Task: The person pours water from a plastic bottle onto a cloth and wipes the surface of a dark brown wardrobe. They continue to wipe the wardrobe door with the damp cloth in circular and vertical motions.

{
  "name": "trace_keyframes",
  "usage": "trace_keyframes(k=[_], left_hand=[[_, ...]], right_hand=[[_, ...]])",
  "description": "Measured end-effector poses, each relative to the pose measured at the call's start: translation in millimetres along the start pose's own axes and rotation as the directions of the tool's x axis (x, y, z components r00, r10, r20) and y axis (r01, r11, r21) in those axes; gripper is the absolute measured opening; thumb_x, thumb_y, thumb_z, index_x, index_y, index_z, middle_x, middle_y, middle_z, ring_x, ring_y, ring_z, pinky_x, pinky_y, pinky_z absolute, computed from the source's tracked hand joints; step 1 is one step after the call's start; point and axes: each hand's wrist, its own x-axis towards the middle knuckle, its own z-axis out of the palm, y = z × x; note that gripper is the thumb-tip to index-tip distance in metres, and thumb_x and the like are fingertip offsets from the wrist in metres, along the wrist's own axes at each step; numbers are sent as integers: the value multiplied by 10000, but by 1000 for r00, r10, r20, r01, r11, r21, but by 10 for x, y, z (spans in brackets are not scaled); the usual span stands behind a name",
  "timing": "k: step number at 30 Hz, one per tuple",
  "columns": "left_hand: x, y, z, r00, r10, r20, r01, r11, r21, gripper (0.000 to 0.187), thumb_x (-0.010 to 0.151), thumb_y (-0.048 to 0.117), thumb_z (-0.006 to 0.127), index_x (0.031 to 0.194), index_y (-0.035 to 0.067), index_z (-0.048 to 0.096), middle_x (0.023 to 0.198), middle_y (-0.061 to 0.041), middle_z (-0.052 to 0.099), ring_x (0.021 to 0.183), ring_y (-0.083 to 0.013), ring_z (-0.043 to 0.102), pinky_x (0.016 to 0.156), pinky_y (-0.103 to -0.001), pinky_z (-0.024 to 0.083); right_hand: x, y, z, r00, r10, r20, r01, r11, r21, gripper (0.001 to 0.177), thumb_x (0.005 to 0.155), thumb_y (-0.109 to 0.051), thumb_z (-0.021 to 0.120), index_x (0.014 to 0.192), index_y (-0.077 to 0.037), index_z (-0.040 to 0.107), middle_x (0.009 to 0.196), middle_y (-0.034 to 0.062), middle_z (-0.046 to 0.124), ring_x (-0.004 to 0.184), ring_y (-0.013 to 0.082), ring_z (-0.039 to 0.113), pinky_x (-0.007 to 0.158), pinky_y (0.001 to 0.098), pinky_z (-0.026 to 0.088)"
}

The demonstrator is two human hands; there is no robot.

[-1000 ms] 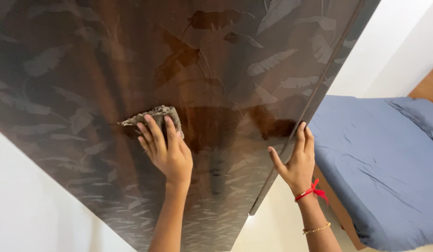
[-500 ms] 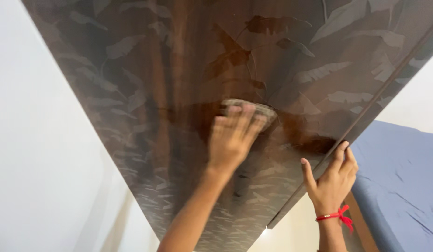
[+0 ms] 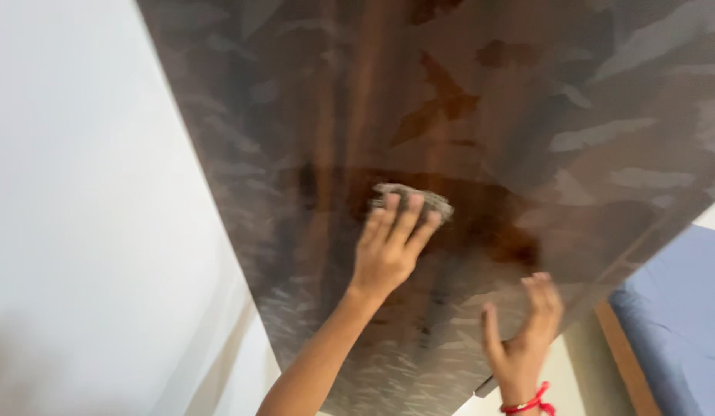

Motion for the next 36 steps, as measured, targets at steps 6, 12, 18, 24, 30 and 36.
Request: trace_keyframes(k=[6, 12, 18, 24, 30, 36], left_hand=[[-139, -1155, -228, 969, -247, -13, 240, 926, 290, 444, 1058, 179, 592, 1501, 195, 559, 1628, -127, 345, 1548, -388, 170, 1234, -626, 234], [-438, -1843, -623, 886, -447, -125, 464, 855, 230, 397, 1058, 93, 591, 1423, -62, 584, 1567, -258, 452, 1508, -483, 322, 1233, -591, 323], [-651, -1382, -417, 959, -254, -127, 275, 943, 187, 320, 1027, 7, 632, 1343, -29, 609, 1484, -307, 515, 1381, -432, 541, 1139, -549, 473], [-225, -2102, -648, 905, -394, -160, 422, 878, 225, 399, 1033, 7, 588, 1426, -63, 572, 1540, -304, 465, 1425, -444, 485, 1165, -567, 433], [-717, -1485, -306, 874, -409, -263, 439, 896, 66, 333, 1070, -8, 525, 1399, -41, 561, 1533, -307, 446, 1426, -465, 483, 1185, -536, 457], [-770, -1923, -439, 934, -343, -98, 355, 920, 167, 341, 1083, -8, 562, 1422, -40, 577, 1540, -305, 477, 1395, -417, 541, 1126, -454, 525]], right_hand=[[-176, -256, 243, 944, -94, 316, 101, 995, -4, 728, 734, -248, 771, 1390, -55, 520, 1600, 286, 320, 1382, 452, 416, 1080, 500, 383], [-274, -336, 398, 972, 9, 235, -13, 1000, 17, 656, 783, -255, 751, 1391, -81, 572, 1656, 228, 318, 1490, 421, 408, 1087, 461, 450], [-315, -488, 559, 980, 55, 192, -42, 997, -70, 714, 748, -297, 770, 1412, -126, 570, 1646, 283, 310, 1469, 433, 400, 1017, 473, 485], [-329, -355, 553, 971, 74, 226, -58, 995, -80, 719, 742, -284, 773, 1413, -119, 573, 1649, 259, 325, 1452, 418, 444, 986, 459, 514], [-342, -209, 562, 966, 28, 257, -14, 998, -54, 702, 730, -314, 772, 1381, -123, 592, 1637, 277, 312, 1453, 409, 410, 988, 465, 507], [-320, -178, 533, 953, 88, 291, -76, 996, -50, 692, 735, -299, 783, 1382, -132, 602, 1633, 232, 345, 1458, 361, 419, 986, 445, 510]])
